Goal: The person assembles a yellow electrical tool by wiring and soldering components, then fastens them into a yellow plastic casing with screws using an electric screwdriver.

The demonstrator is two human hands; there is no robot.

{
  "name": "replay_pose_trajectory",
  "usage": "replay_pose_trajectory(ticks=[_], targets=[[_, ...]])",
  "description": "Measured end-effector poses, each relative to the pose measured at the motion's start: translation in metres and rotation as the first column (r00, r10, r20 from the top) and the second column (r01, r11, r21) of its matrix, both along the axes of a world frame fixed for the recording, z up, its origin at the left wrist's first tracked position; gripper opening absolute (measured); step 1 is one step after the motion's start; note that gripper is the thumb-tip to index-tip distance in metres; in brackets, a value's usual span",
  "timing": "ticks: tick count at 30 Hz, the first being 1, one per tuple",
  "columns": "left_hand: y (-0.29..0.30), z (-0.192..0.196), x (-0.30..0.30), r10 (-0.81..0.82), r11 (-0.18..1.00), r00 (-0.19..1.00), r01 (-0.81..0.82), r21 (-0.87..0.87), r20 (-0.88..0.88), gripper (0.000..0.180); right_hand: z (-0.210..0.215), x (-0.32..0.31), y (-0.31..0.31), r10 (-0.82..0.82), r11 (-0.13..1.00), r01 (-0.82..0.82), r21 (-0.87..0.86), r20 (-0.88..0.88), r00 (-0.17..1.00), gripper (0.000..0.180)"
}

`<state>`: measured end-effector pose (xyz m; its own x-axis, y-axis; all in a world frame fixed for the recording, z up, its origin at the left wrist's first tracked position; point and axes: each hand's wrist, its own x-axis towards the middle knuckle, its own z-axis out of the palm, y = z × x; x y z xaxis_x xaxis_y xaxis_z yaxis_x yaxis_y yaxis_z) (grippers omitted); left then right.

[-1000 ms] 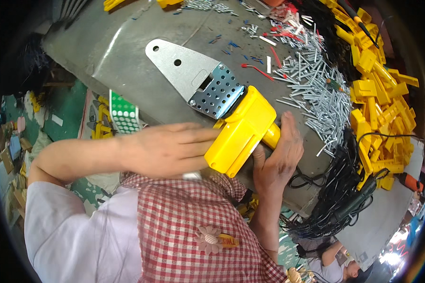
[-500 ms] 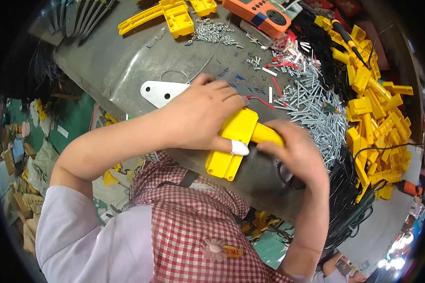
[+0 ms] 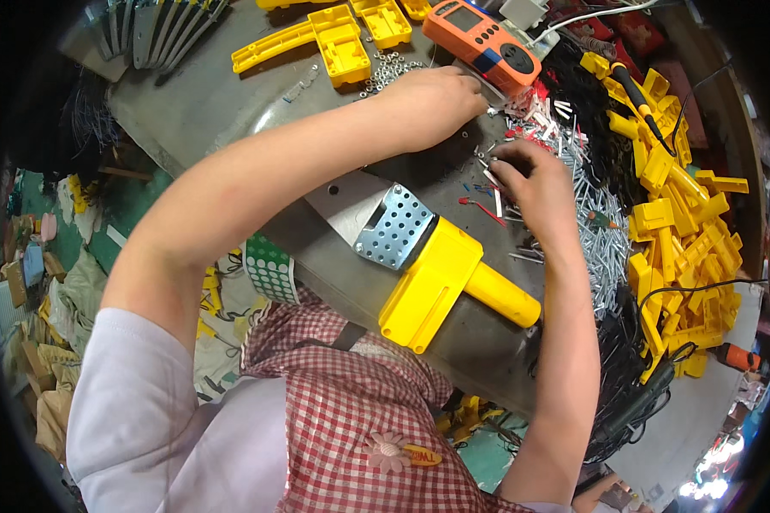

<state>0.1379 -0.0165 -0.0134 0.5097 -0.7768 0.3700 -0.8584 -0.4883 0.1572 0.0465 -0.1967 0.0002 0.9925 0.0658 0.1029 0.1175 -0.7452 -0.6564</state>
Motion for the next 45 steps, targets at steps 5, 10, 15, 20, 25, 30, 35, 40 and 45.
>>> replay_pose_trajectory(ticks=[5,10,15,20,25,30,35,40,45], targets=[[0.001,-0.010,0.009,-0.090,0.995,0.968,0.098,-0.023,0.232,0.026,0.042,-0.052,0.012,-0.143,0.923,0.252,0.291,-0.349,0.926,0.012],[0.027,0.024,-0.042,-0.158,0.937,0.970,0.090,-0.338,-0.182,0.029,0.037,-0.142,0.050,-0.102,0.929,0.168,0.328,-0.210,0.972,0.013],[0.081,0.048,-0.117,-0.342,0.932,0.545,0.094,-0.349,-0.766,0.025,0.036,-0.181,0.075,-0.030,0.519,0.469,0.714,-0.533,0.845,0.019],[0.100,0.041,-0.150,-0.312,0.941,0.534,0.059,-0.334,-0.786,0.028,0.031,-0.182,0.084,-0.047,0.625,0.429,0.652,-0.518,0.854,0.018],[0.100,0.035,-0.158,-0.309,0.939,0.589,0.062,-0.339,-0.747,0.030,0.036,-0.181,0.089,-0.119,0.902,0.238,0.360,-0.324,0.939,0.017],[0.096,0.027,-0.166,-0.348,0.920,0.795,0.187,-0.345,-0.497,0.025,0.019,-0.182,0.090,-0.130,0.852,0.262,0.453,-0.302,0.944,0.019],[0.102,-0.001,-0.163,-0.496,0.784,0.868,0.448,-0.430,0.000,0.013,0.013,-0.184,0.091,-0.120,0.836,0.249,0.489,-0.280,0.952,0.019],[0.106,-0.014,-0.160,-0.528,0.731,0.845,0.503,-0.462,0.085,0.009,0.010,-0.188,0.090,-0.063,0.700,0.271,0.661,-0.322,0.945,0.018],[0.111,-0.019,-0.160,-0.555,0.741,0.830,0.518,-0.427,0.044,0.009,0.030,-0.146,0.066,-0.273,0.740,0.331,0.586,-0.189,0.943,0.015]])
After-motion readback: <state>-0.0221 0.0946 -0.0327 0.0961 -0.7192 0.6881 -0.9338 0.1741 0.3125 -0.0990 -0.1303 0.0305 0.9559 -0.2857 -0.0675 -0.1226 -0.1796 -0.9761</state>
